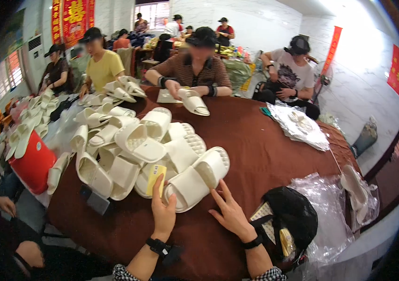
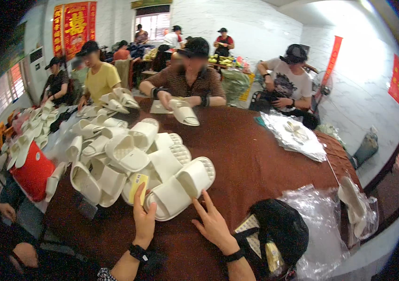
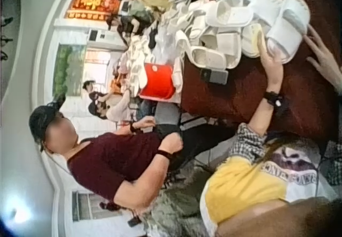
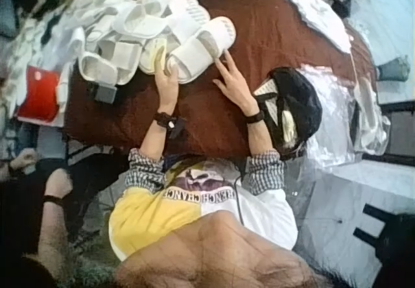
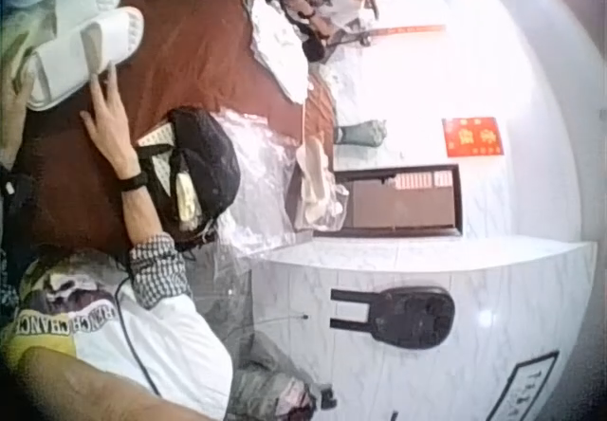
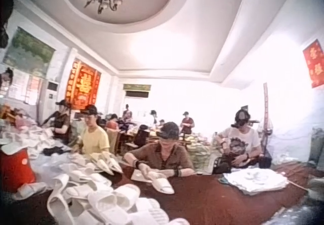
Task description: Tagging slippers and putting them into plastic bags for packaging in a shoe manufacturing environment.
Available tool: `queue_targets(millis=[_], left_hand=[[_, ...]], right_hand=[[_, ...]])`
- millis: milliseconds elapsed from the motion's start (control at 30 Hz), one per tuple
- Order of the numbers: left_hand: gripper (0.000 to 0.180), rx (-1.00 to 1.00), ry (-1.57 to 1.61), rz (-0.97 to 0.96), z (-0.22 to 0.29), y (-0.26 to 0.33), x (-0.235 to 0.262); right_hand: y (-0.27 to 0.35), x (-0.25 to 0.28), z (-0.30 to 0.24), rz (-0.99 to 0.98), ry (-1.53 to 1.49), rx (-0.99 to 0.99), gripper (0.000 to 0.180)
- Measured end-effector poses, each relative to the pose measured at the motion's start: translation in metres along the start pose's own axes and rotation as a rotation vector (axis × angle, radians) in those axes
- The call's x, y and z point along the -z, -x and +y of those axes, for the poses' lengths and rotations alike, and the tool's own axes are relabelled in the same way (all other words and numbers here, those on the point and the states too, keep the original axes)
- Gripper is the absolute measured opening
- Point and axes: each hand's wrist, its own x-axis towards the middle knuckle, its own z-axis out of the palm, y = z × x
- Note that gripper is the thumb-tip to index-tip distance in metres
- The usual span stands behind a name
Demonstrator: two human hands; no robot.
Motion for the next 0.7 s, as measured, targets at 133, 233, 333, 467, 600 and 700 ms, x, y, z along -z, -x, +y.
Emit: queue_targets(millis=[133,233,333,467,600,700], left_hand=[[0.066,-0.010,-0.006,0.008,-0.009,-0.004,-0.004],[0.064,-0.062,-0.049,0.056,-0.020,-0.007,0.003],[0.064,-0.052,-0.010,0.040,-0.016,-0.008,0.006],[0.063,0.057,0.131,0.013,-0.017,-0.005,0.001],[0.063,0.062,0.119,-0.018,-0.018,-0.005,0.005],[0.064,0.058,0.114,-0.015,-0.024,-0.005,0.007]], right_hand=[[0.002,0.005,-0.010,0.006,0.025,-0.043,0.076],[0.002,0.016,-0.047,0.036,-0.124,-0.065,0.074],[0.019,0.032,-0.082,0.054,-0.204,0.060,0.068],[0.065,0.105,-0.139,0.028,-0.542,-0.034,0.063],[0.119,0.163,-0.147,0.226,-0.179,-0.126,0.061],[0.168,0.189,-0.136,0.496,-0.164,-0.437,0.053]])
